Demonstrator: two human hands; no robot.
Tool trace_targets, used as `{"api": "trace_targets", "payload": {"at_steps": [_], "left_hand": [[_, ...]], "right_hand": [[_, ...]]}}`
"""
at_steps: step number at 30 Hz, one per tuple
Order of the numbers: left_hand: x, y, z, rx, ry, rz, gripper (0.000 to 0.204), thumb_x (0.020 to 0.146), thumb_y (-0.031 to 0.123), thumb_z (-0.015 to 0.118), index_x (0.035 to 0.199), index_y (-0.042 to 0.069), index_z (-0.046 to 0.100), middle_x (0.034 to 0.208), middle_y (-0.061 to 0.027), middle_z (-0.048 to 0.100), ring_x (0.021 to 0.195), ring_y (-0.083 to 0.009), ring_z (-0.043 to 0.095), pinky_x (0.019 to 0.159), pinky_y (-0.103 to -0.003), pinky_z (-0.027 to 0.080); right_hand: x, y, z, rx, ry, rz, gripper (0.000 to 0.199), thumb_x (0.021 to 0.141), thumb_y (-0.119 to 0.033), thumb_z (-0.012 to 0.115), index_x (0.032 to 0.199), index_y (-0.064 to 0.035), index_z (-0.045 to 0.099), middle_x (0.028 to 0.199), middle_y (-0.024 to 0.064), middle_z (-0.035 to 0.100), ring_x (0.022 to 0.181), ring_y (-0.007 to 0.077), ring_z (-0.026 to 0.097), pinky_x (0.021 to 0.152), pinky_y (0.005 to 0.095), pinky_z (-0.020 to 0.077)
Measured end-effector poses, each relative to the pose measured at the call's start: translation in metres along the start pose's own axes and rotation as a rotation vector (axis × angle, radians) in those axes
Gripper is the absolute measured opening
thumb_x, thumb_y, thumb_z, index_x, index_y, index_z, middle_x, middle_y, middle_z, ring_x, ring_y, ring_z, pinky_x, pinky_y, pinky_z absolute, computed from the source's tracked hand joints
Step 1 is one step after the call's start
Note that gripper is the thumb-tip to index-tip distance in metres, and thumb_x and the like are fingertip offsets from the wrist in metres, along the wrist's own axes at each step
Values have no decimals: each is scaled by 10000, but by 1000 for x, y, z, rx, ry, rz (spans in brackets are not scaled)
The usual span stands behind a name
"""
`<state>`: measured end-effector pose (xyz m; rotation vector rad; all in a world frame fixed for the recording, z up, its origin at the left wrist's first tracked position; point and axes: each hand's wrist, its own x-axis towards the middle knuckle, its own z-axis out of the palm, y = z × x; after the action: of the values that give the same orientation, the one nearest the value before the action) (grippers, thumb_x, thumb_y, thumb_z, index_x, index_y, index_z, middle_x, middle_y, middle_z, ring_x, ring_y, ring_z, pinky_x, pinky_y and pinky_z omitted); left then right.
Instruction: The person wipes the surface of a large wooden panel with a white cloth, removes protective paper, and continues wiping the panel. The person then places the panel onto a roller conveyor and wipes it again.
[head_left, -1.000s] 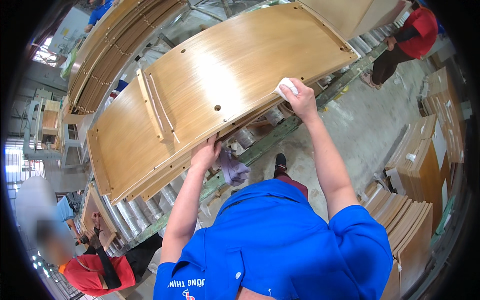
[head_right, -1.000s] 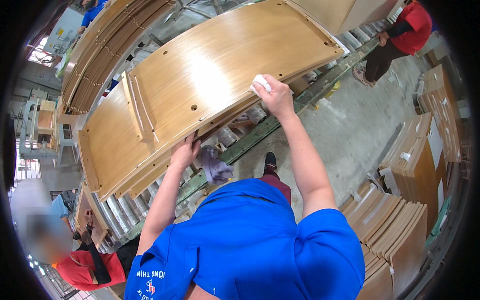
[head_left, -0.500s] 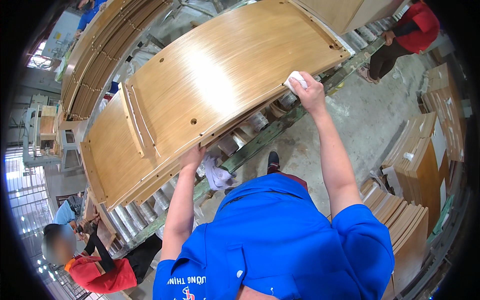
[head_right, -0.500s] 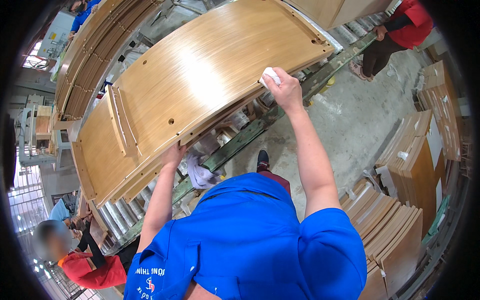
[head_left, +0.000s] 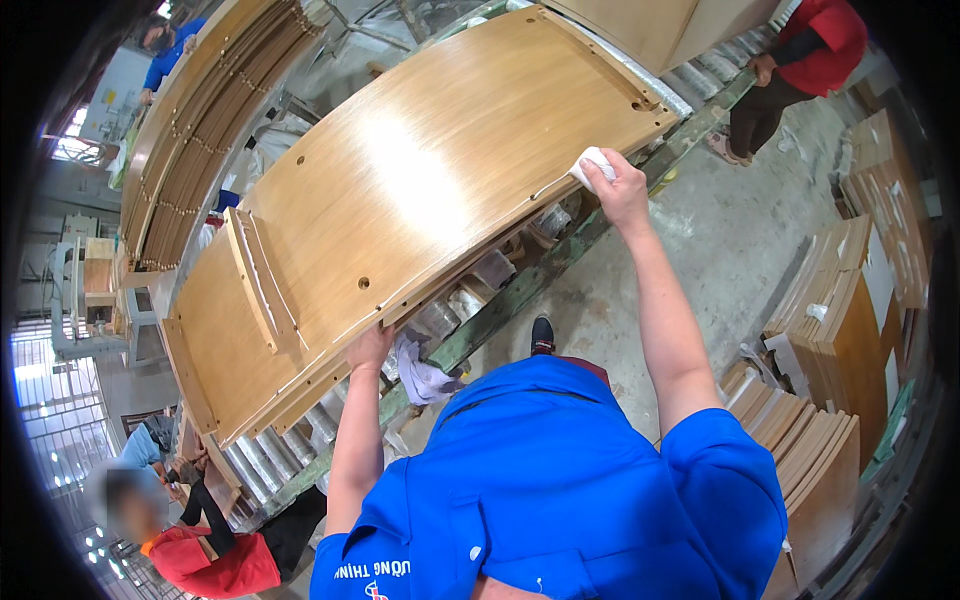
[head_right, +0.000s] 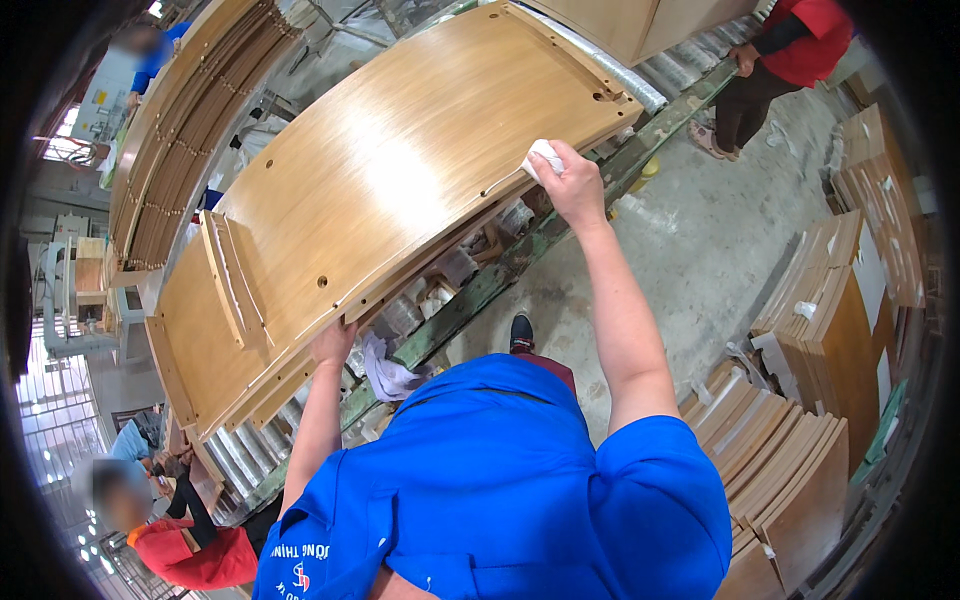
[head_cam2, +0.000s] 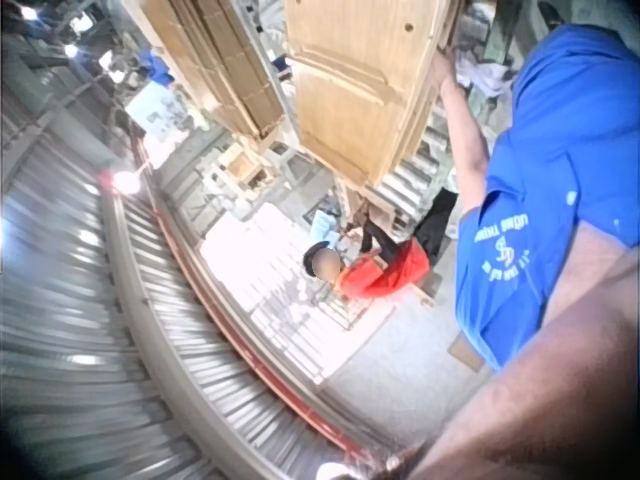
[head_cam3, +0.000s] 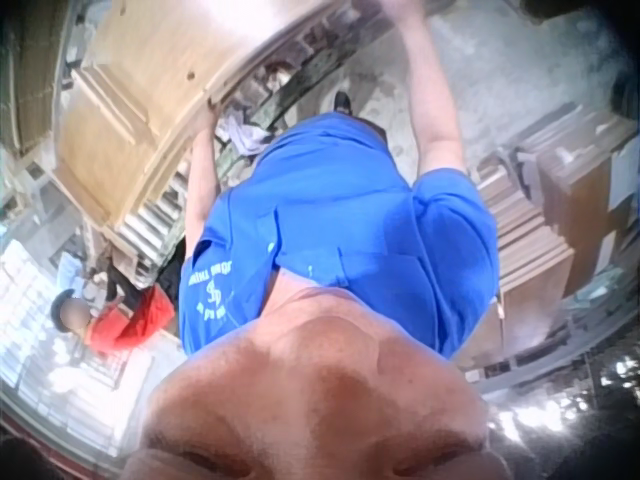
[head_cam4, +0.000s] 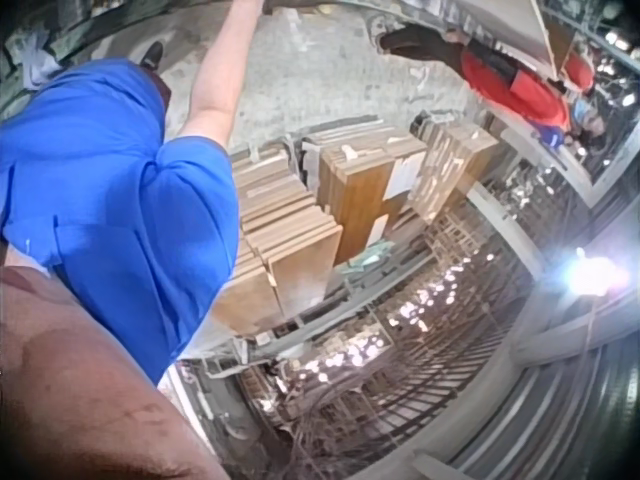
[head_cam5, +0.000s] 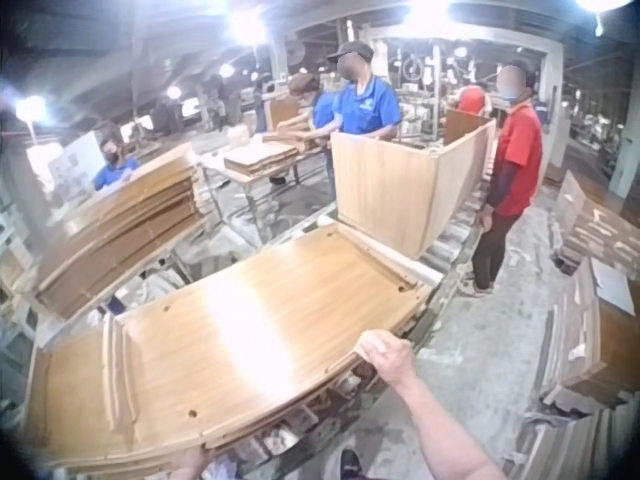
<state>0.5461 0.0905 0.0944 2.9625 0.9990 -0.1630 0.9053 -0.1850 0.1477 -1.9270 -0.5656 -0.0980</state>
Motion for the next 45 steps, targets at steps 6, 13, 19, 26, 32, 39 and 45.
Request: {"api": "trace_targets", "payload": {"at_steps": [6, 13, 19, 26, 32, 39, 45], "left_hand": [[1, 4, 1, 38, 75, -12, 549, 719, 315, 666, 1215, 126, 523, 1198, -149, 549, 1084, -357, 522, 908, -453, 430], [2, 6, -4, 37, 92, -2, 549, 714, 325, 666, 1195, 102, 527, 1154, -184, 564, 1031, -387, 542, 876, -467, 447], [2, 15, -7, 28, 149, 28, 453, 755, 333, 630, 1139, 98, 575, 1096, -173, 600, 979, -380, 572, 840, -463, 466], [-1, 12, -5, 65, 119, -6, 475, 767, 360, 619, 1160, 99, 563, 1125, -174, 589, 1005, -377, 562, 863, -468, 453], [-10, 8, -22, 133, 78, -55, 498, 765, 389, 610, 1165, 98, 555, 1139, -167, 585, 1035, -369, 550, 876, -464, 447], [-1, 34, -26, 38, -10, -118, 500, 760, 368, 619, 1169, 93, 537, 1155, -196, 571, 1058, -393, 537, 875, -475, 449], [-10, 43, -35, 58, -54, -174, 468, 732, 259, 596, 1146, 47, 542, 1056, -229, 601, 920, -409, 588, 778, -497, 476]], "right_hand": [[29, 34, -24, -33, 141, 29, 326, 823, -335, 626, 967, -44, 640, 830, 170, 659, 796, 306, 656, 683, 355, 502], [68, 78, -63, -88, 313, 30, 333, 827, -363, 621, 942, -51, 635, 780, 164, 646, 727, 289, 647, 651, 352, 488], [82, 94, -87, -177, 345, 101, 376, 827, -415, 598, 947, -60, 626, 792, 170, 641, 747, 322, 636, 649, 371, 483], [88, 102, -88, -207, 280, 153, 410, 814, -435, 600, 976, -59, 629, 855, 182, 644, 812, 336, 630, 698, 384, 481], [100, 115, -81, -133, 303, 170, 462, 800, -426, 615, 1014, -18, 629, 888, 203, 648, 842, 341, 632, 734, 376, 487], [87, 132, -110, 610, 486, 587, 250, 811, -313, 651, 826, -68, 601, 564, 46, 535, 425, 142, 470, 381, 305, 367], [-36, 114, -109, 1997, 356, 718, 553, 877, -591, 391, 852, -58, 537, 626, 13, 495, 411, 108, 403, 370, 234, 316]]}}
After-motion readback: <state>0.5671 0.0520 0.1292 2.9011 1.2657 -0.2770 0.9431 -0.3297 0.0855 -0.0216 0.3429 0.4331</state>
